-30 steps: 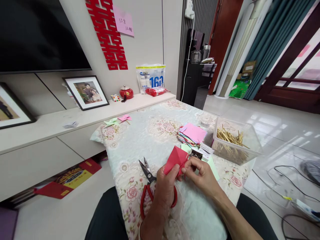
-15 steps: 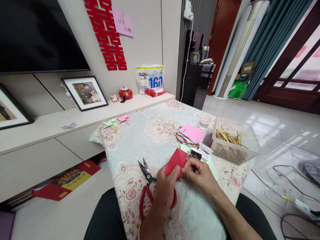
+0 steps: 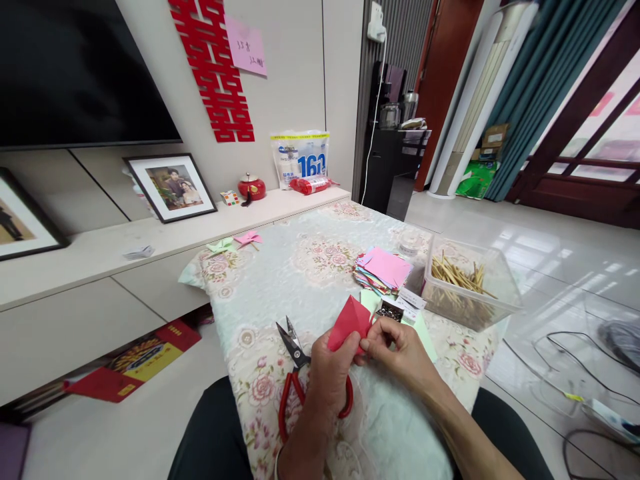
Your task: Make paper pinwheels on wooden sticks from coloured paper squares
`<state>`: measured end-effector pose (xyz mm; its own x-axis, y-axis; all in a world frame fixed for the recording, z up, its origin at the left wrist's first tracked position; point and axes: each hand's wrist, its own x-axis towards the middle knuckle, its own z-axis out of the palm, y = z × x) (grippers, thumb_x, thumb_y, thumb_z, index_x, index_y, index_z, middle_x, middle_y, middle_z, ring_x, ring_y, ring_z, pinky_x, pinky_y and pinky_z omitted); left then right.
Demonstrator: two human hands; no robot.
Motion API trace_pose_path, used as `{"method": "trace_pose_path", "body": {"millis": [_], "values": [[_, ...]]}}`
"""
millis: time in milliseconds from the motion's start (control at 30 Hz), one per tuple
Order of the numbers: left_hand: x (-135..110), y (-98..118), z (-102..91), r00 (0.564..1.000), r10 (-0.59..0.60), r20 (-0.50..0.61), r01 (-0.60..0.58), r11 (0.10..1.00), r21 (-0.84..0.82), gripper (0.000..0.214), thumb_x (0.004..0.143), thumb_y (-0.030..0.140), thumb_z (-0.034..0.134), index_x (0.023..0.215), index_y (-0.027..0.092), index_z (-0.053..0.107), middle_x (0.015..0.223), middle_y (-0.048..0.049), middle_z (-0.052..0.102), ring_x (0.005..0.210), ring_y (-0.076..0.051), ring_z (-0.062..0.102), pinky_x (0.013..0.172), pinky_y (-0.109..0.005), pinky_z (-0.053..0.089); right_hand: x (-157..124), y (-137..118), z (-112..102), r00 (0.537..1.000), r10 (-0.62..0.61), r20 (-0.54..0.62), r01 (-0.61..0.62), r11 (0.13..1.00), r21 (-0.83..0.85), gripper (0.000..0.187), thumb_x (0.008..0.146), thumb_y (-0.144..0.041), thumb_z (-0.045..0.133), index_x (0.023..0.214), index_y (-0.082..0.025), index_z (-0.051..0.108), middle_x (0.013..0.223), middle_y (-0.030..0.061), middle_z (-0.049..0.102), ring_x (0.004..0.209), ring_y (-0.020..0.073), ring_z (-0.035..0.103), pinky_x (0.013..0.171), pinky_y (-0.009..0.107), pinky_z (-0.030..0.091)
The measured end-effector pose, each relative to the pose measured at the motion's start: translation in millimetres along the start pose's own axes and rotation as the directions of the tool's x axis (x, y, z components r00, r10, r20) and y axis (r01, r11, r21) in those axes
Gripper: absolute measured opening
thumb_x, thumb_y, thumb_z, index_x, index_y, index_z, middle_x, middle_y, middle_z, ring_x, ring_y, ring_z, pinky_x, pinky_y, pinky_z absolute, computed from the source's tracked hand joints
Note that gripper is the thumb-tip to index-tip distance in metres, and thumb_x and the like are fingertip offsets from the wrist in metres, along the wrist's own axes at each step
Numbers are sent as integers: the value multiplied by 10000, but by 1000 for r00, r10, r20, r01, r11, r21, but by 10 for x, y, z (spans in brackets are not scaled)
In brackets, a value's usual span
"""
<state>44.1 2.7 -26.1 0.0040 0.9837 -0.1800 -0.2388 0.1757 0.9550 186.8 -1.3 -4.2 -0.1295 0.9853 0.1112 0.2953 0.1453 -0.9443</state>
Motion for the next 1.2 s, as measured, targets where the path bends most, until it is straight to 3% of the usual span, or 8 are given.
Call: {"method": "trace_pose_path", "body": {"millis": [67,133,267,367,667,833,1033,1200], "values": [[-6,20,5,999,-31,17,32,998,-56,213,724,352,681,639,164,628,498,11,588,471,-137,502,517,-264,411,9,28,-55,1000,-13,-19,14,998,64,291,839,-434,693,700,-190,616,601,-11,617,542,130,501,530,256,373],[-17,65,4,996,-71,57,77,990,-114,203,710,334,698,637,162,621,508,13,588,460,-126,490,507,-259,411,33,79,-133,992,-46,-118,61,990,127,289,843,-469,694,773,-191,653,653,-8,611,600,144,531,568,264,411],[-50,224,-51,976,-140,169,162,979,-124,195,701,319,732,669,158,626,555,9,608,482,-119,512,527,-252,436,93,196,-270,950,-85,-300,156,962,222,359,823,-471,729,1078,-222,691,951,53,687,889,210,619,777,317,502],[-62,360,-116,956,-171,236,195,977,-82,182,700,298,741,703,160,623,588,15,602,488,-107,505,525,-243,437,93,209,-279,975,-59,-214,132,931,342,467,829,-476,729,1221,-238,643,1113,90,685,984,228,633,883,378,509],[-45,531,-232,890,-213,403,172,976,135,180,734,289,729,717,124,658,563,-4,613,474,-105,528,484,-221,428,16,44,-113,991,-62,118,-14,834,552,560,856,-467,703,1343,-241,542,1093,84,697,953,226,678,872,394,510],[-63,638,-259,859,-275,431,213,959,189,186,706,289,748,753,118,692,585,-10,643,482,-108,549,479,-215,457,6,69,-113,994,19,110,-74,848,524,577,831,-474,718,1336,-239,570,1253,88,668,1205,268,588,1005,405,445],[-32,701,-271,870,-272,410,155,942,296,158,697,279,718,738,129,693,582,-23,675,464,-119,564,470,-222,465,-11,-15,-94,969,36,245,-184,766,615,707,758,-478,777,1356,-204,519,1056,90,753,966,270,707,896,414,498],[0,692,-274,878,-274,393,131,926,353,124,680,243,684,762,151,675,581,-19,687,456,-131,578,466,-228,470,-22,-64,-45,963,76,260,-228,743,629,749,696,-418,836,1341,-199,524,989,72,761,899,250,713,844,375,508]]}}
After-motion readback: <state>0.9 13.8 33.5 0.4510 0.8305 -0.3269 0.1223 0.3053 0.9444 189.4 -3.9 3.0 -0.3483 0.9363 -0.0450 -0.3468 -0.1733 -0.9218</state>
